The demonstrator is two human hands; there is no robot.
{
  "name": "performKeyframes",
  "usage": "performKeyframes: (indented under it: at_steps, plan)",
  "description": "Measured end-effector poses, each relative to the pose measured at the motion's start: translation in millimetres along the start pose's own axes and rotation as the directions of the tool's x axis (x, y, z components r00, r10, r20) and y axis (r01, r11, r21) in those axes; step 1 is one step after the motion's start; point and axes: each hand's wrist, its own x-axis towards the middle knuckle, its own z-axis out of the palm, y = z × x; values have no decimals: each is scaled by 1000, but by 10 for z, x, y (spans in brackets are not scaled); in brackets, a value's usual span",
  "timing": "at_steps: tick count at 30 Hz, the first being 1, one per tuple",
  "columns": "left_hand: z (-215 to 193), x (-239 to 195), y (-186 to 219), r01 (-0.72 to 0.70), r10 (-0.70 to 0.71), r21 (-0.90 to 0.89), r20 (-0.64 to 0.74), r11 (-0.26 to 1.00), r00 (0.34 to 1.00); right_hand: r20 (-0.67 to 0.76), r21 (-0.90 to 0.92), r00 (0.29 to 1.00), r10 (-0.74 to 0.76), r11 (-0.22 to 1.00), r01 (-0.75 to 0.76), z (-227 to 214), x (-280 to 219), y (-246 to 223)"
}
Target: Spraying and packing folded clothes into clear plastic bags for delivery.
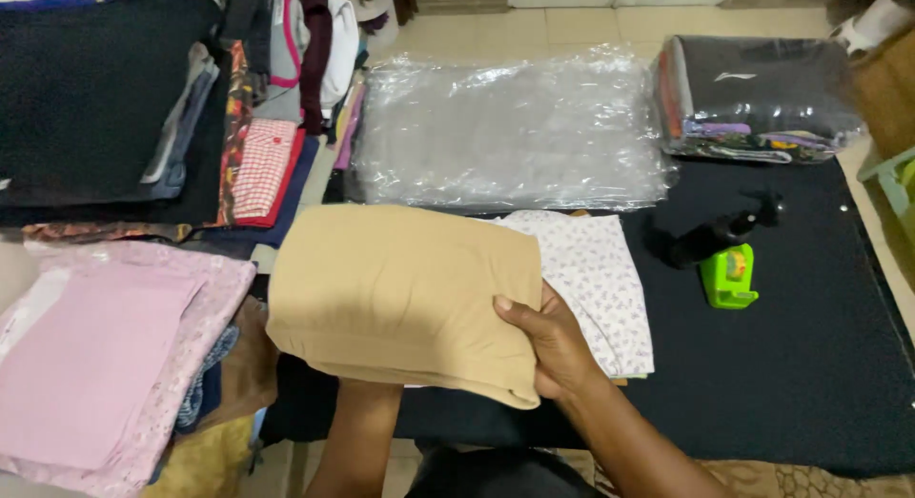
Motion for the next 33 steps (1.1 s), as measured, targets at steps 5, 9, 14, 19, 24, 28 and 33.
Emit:
performKeyframes:
  at_steps: [5, 9, 14, 19, 24, 28, 33]
  plan:
    - [217, 151, -323, -4, 7, -36, 65, 999, 998, -110, -93, 993, -32, 995, 21, -820, -102, -479]
    - [616, 307, -506, 245, -207, 112, -277, 963, 938, -201, -261, 978, -62, 965, 7, -1230, -130, -695]
    - [565, 456, -543, 358, -147, 325, -525, 875, 838, -214, -343, 973, -82, 940, 4, -1337, -99, -906]
    - [959, 638, -521, 403, -135, 421, -537, 813, 833, -136, -422, 974, -181, 900, 109, -1657, 14, -882]
    - [921, 378, -462, 415, -118, 515, -513, 750, 850, -157, -450, 973, -172, 889, 84, -1725, -151, -810]
    - [1093, 297, -469, 443, -60, 668, -514, 598, 856, -5, -475, 979, -202, 862, 176, -1787, -269, -771]
    - [1132, 202, -428, 439, -45, 747, -483, 498, 874, -74, -545, 984, -165, 833, 99, -2246, -284, -726]
